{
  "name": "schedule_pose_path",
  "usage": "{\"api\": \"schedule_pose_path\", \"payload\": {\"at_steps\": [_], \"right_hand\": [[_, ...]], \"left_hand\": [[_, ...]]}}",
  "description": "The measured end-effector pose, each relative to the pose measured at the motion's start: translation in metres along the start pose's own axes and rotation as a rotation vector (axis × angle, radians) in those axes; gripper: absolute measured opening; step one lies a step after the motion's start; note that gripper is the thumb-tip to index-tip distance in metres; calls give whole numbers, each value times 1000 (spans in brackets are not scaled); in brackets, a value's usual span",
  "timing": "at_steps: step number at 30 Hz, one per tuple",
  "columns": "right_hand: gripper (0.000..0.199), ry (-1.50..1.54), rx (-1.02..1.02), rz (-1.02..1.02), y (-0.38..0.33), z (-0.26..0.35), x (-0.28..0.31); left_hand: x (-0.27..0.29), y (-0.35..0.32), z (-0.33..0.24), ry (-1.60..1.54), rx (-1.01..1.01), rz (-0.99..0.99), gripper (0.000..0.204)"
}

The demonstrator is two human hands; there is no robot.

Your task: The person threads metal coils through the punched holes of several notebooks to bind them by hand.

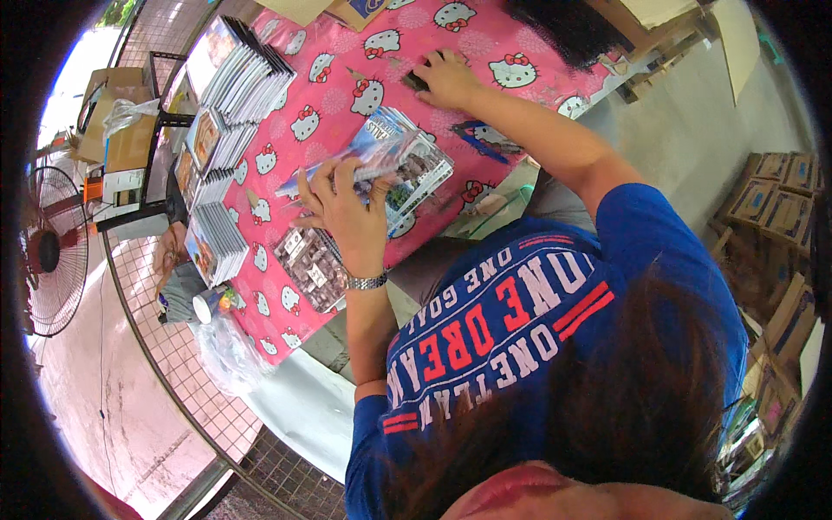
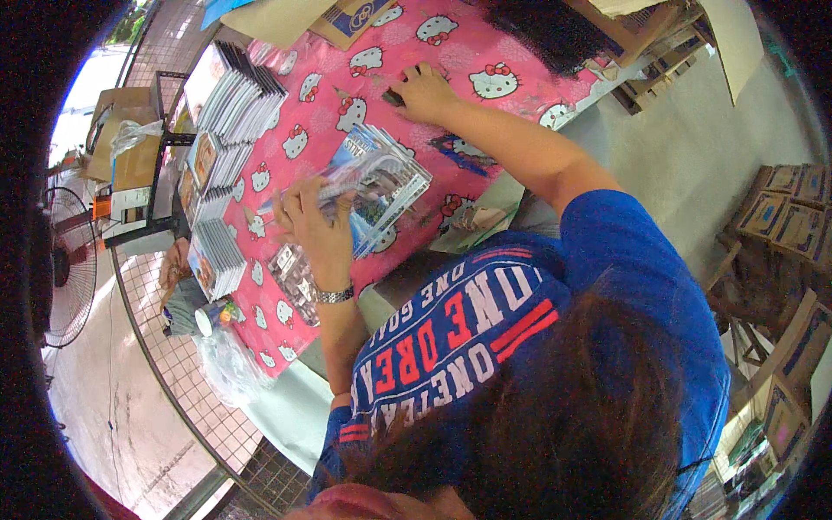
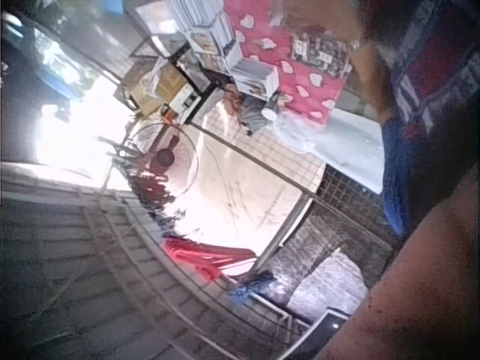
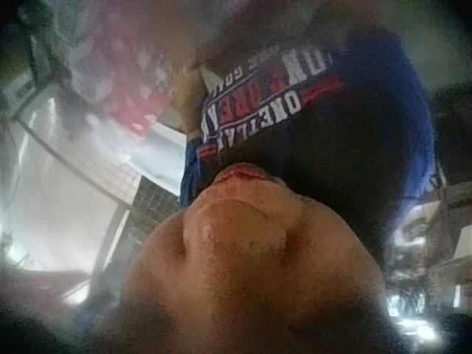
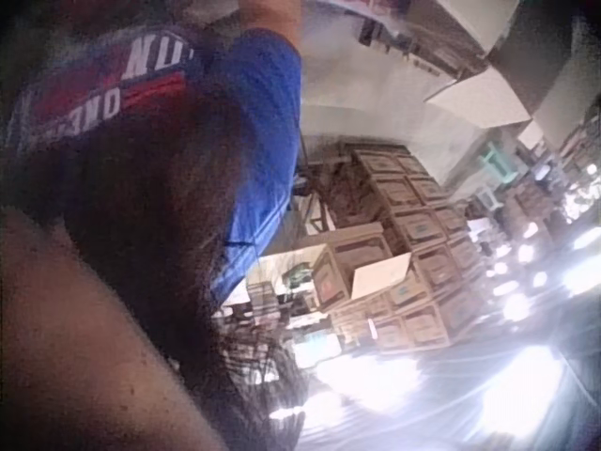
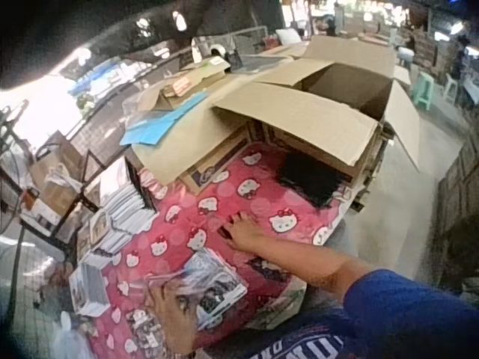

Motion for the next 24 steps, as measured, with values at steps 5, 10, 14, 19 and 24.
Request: {"api": "schedule_pose_path", "payload": {"at_steps": [5,10,14,19,24], "right_hand": [[53,1176,215,183,8,47,92],[53,1673,126,250,-29,67,106],[52,1856,43,292,-42,72,79],[52,1879,284,347,-35,82,112],[53,1237,472,501,-25,82,134]], "left_hand": [[3,-12,14,-182,-75,-70,43],[-2,-8,8,-273,-30,-53,46],[9,-1,-5,-221,-74,-93,45],[4,2,-10,-122,-65,48,41],[3,4,-5,-167,-98,148,42]]}}
Point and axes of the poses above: each hand's wrist, its own y-axis towards the middle knuckle, its own x-axis out of the back of the hand, z = x × y, the point moved 5 cm from there along y, towards the middle knuckle, and after that the axes turned 14 degrees about x, right-handed, at the moved point
